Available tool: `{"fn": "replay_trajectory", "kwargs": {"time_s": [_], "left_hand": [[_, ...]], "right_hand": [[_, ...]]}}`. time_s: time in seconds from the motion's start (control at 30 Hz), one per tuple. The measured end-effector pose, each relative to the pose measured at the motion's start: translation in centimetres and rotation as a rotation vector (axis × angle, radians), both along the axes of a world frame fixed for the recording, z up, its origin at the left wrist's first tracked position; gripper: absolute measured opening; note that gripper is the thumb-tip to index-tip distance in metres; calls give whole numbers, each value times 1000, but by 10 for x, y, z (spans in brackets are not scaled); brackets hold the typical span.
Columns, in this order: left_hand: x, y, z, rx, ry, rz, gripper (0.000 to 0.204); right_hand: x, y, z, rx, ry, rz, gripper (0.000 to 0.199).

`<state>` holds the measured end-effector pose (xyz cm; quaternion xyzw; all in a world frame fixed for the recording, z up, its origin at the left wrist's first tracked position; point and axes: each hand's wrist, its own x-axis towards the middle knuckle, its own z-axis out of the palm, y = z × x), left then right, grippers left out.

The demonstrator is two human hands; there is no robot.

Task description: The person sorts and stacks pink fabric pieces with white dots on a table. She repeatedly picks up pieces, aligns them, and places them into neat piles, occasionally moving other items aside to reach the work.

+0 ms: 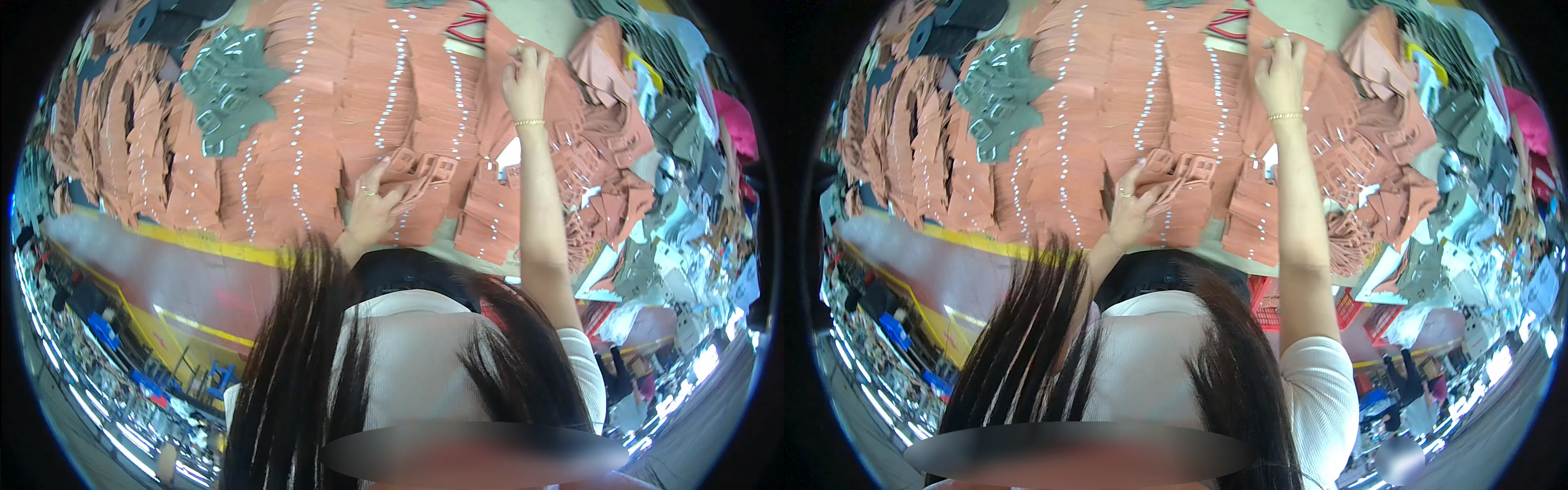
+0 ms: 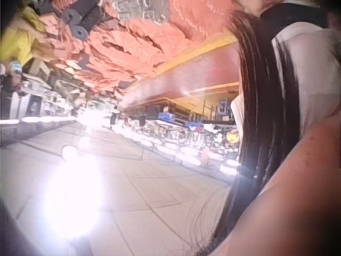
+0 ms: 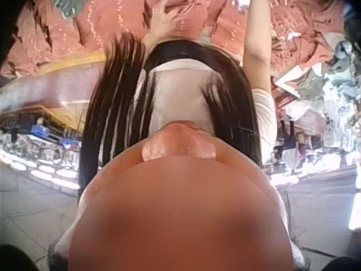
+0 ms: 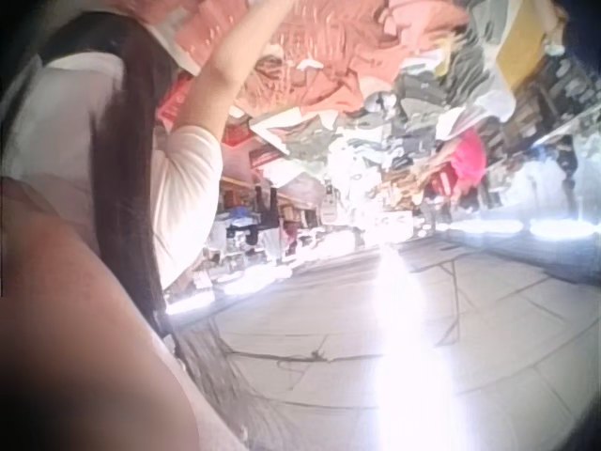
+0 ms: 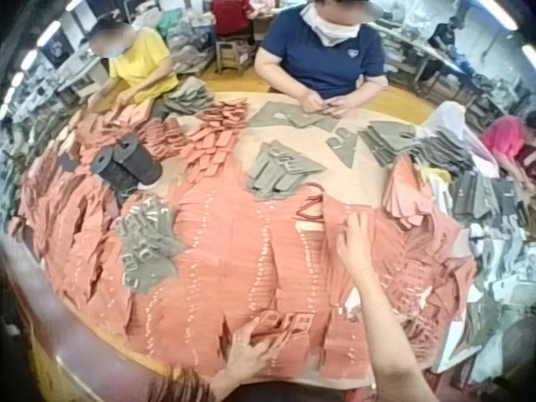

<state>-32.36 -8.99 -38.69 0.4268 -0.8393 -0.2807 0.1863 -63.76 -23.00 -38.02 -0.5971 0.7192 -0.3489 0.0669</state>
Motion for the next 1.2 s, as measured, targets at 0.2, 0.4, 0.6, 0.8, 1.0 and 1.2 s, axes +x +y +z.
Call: {"fn": "replay_trajectory", "kwargs": {"time_s": [0.2, 0.4, 0.6, 0.8, 1.0, 1.2], "left_hand": [[-6, 2, 1, 12, 58, 34, 37], [-6, 2, -4, 71, 45, 48, 35], [-5, 3, -11, 42, 35, 37, 38], [-5, 4, -15, 156, 92, 88, 39], [-6, 3, -15, 147, 70, 110, 36], [-8, -2, -10, 113, 66, 126, 33]], "right_hand": [[16, 109, -11, 77, -137, -227, 37], [75, 162, -22, 326, -185, 41, 40], [49, 142, -23, 487, -269, 111, 24], [28, 67, -10, 434, -297, 177, 21], [27, -69, -8, 514, -1073, 57, 28], [18, -163, -42, 691, -1597, -186, 39]]}}
